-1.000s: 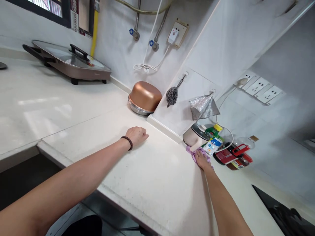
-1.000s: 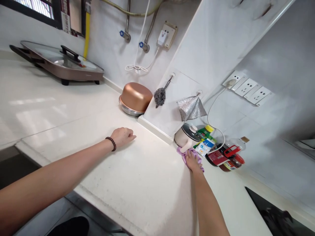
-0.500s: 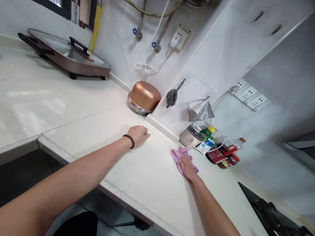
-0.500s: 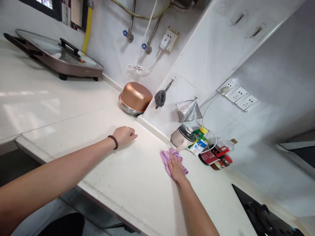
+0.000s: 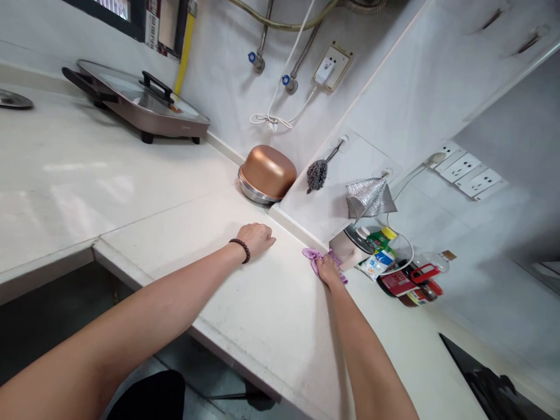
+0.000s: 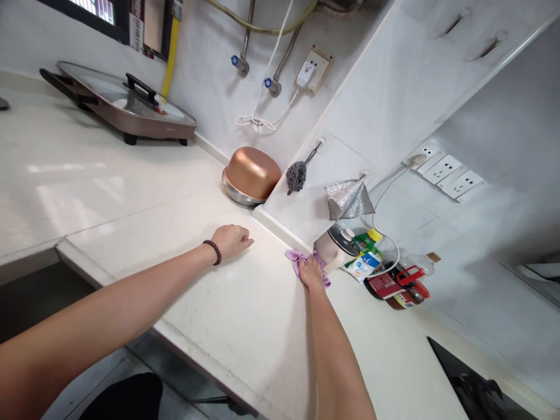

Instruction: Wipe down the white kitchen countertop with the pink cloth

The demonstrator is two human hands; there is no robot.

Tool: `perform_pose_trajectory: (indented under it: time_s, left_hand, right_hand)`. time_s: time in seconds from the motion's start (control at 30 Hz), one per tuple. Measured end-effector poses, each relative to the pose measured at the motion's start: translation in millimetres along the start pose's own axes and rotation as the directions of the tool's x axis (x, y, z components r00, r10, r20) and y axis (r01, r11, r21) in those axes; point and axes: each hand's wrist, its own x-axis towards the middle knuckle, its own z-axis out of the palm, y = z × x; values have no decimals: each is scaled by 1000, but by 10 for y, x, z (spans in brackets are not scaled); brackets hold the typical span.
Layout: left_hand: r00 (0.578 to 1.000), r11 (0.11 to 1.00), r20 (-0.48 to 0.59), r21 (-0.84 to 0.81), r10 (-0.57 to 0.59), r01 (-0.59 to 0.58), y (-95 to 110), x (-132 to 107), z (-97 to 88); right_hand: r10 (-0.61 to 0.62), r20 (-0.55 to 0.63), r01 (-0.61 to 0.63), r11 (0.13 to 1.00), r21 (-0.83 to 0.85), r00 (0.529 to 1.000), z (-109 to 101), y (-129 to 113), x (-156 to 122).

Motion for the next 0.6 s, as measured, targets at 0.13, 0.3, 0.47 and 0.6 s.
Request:
perform_pose_trajectory:
  time_s: [0.13, 0.3, 0.47, 0.6]
  left_hand:
    - [1000, 1000, -1, -9, -8, 8, -28, 2, -14]
    - [1000, 1000, -4, -20, 18, -18, -14, -12, -33]
    - [1000, 999, -20, -43, 19, -19, 23, -29, -59]
    - [999, 998, -28, -50, 24, -25, 43, -31, -65]
  right_hand:
    - [-32, 22, 32, 999, -4, 999, -54, -30, -206]
    - [-157, 39, 157, 988, -2, 987, 35, 32, -707]
    - [-451, -16, 452, 890, 63, 892, 187, 37, -1187]
    - [-534, 26, 533, 845, 52, 845, 139, -302, -1260]
